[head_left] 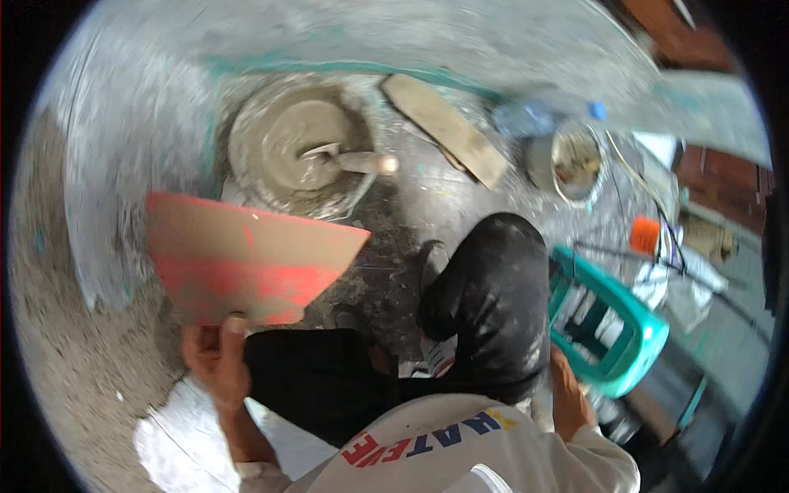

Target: Applying plaster or cement mixture to a damaged wall using a trowel and spray bottle.

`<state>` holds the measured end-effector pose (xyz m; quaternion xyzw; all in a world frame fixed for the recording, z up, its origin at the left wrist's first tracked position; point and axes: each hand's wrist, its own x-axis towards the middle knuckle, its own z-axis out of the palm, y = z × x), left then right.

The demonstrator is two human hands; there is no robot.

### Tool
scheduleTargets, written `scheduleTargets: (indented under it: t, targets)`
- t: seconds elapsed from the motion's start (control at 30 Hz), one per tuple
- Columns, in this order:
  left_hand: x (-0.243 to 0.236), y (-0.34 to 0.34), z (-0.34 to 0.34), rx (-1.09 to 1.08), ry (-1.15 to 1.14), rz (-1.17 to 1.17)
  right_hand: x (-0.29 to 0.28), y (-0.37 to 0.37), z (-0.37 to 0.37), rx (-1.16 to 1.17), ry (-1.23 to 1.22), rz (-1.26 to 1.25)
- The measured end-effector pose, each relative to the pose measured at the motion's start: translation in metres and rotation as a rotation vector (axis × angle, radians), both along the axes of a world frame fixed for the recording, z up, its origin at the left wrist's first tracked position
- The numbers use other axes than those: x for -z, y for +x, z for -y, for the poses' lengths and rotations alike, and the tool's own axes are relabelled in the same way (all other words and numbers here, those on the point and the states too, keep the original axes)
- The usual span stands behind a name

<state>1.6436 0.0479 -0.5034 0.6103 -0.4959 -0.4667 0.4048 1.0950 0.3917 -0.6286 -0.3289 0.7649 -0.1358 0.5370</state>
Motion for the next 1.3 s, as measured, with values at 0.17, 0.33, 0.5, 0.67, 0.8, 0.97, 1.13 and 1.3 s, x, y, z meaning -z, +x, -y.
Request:
scheduleTargets:
  t: [0.17,0.33,0.5,0.67,0.8,0.97,1.13,1.3]
  targets:
    - [-0.042,0.040,-0.032,-0.268,-0.031,0.156,-0.002,-0.032,0.204,-0.285,-0.338,-0.295]
    - [-0.056,0.020,-0.079,-0.323,0.036,0.027,-0.079,0.112,0.418,-0.638,-0.666,-0.182]
    - [-0.077,0.021,-0.115,-0.125,0.073,-0.012,-0.070,0.206,0.479,-1.274,-0.800,-0.300]
    - [-0.059,0.014,-0.139,-0.120,0.137,-0.211,-0.016,0.213,0.497,-1.590,-0.684,-0.477]
    - [-0.038,0.019,-0.151,-0.184,0.350,-0.101,0.037,0.274,0.475,-1.598,-0.701,-0.776]
    - [0.021,0.015,-0.085,0.122,0.363,-0.103,0.026,0.242,0.480,-1.418,-0.986,-1.011]
    - [0.087,0.011,-0.077,-0.284,0.382,-0.071,0.007,0.248,0.481,-1.512,-0.908,-0.986]
    - [0.149,-0.020,-0.094,-0.591,0.222,-0.328,-0.034,0.226,0.476,-1.418,-1.163,-0.936]
